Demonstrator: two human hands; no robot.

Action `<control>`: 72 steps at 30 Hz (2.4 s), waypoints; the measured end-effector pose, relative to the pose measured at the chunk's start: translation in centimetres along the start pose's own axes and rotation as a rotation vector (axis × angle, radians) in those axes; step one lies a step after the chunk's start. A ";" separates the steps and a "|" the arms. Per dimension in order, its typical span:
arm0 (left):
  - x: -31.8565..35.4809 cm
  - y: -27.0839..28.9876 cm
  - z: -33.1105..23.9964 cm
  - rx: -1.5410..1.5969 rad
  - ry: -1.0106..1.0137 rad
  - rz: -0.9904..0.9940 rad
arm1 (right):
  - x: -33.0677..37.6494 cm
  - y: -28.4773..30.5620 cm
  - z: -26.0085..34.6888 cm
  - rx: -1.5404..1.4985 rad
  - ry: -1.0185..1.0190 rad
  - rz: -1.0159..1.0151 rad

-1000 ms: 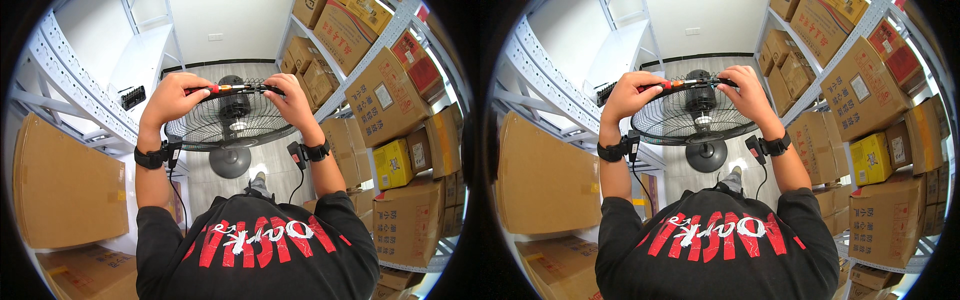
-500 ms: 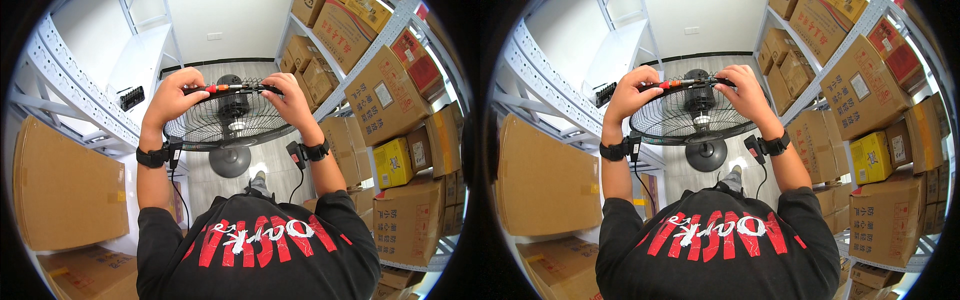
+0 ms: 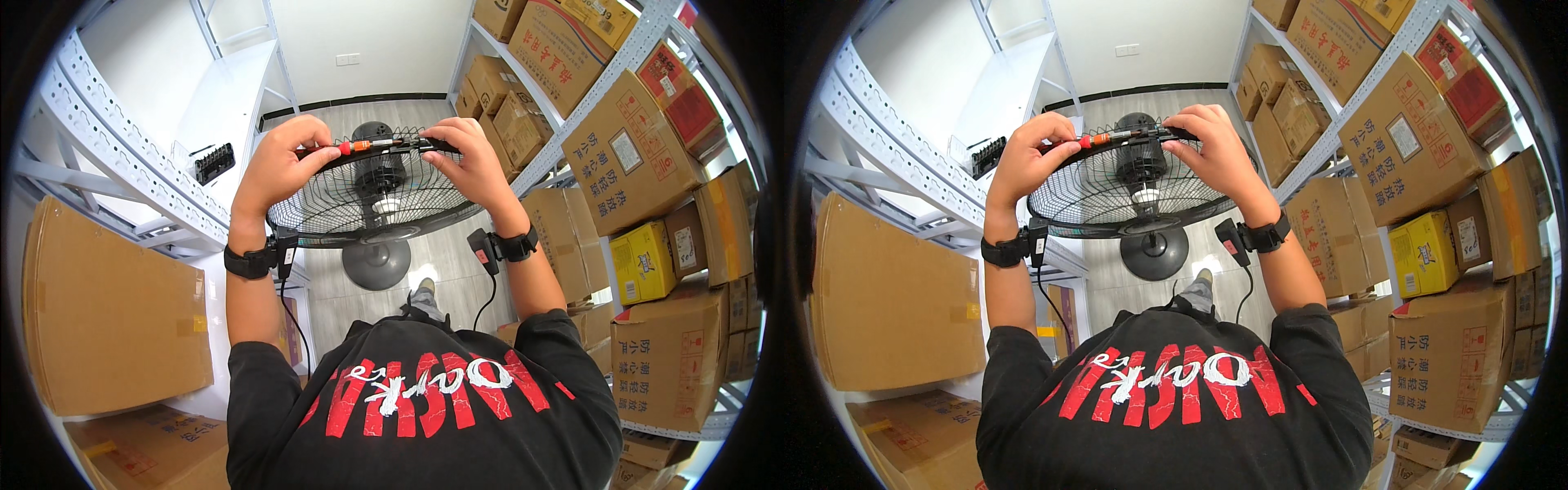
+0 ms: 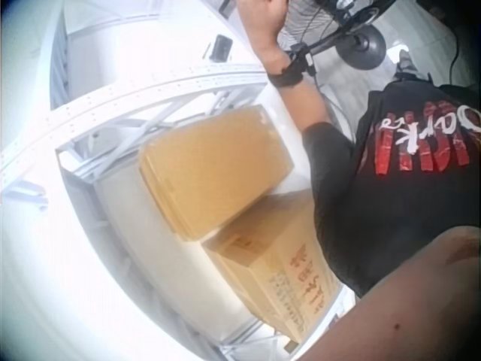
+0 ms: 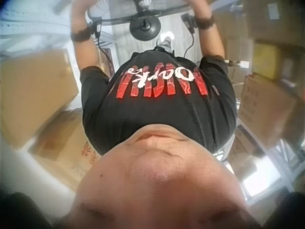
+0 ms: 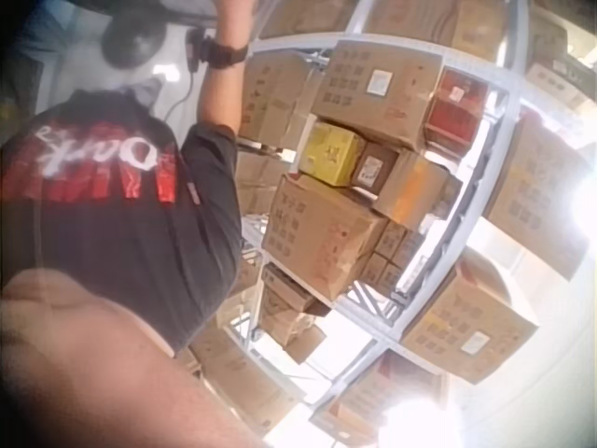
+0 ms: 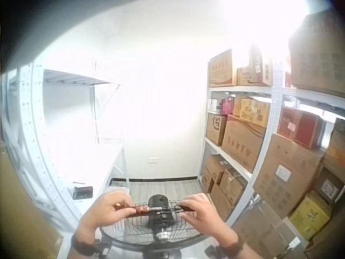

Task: The person assembles a black pedestal fan by attaching the motor housing to the stand and securing the front grille. They use a screwdriver to tighten screws on the fan cage and adjust the neck joint.

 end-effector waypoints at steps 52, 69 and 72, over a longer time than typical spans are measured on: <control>15.9 -0.3 12.7 0.196 0.384 -0.861 | 2.0 0.1 -1.1 0.061 -0.041 -0.008; 15.6 -3.0 8.3 -0.059 0.406 -0.818 | 26.4 -0.1 -15.3 -0.473 -0.793 -0.119; 16.3 -2.9 8.7 -0.064 0.382 -0.817 | 25.5 -0.3 -14.6 -0.690 -0.839 -0.264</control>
Point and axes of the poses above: each hand's wrist, its own x-axis away from the middle knuckle, its own y-axis out of the back of the hand, z = x × y, the point moved 10 cm from there along -x, towards the middle knuckle, and after that the axes turned 13 degrees about y, right-handed, at the moved point
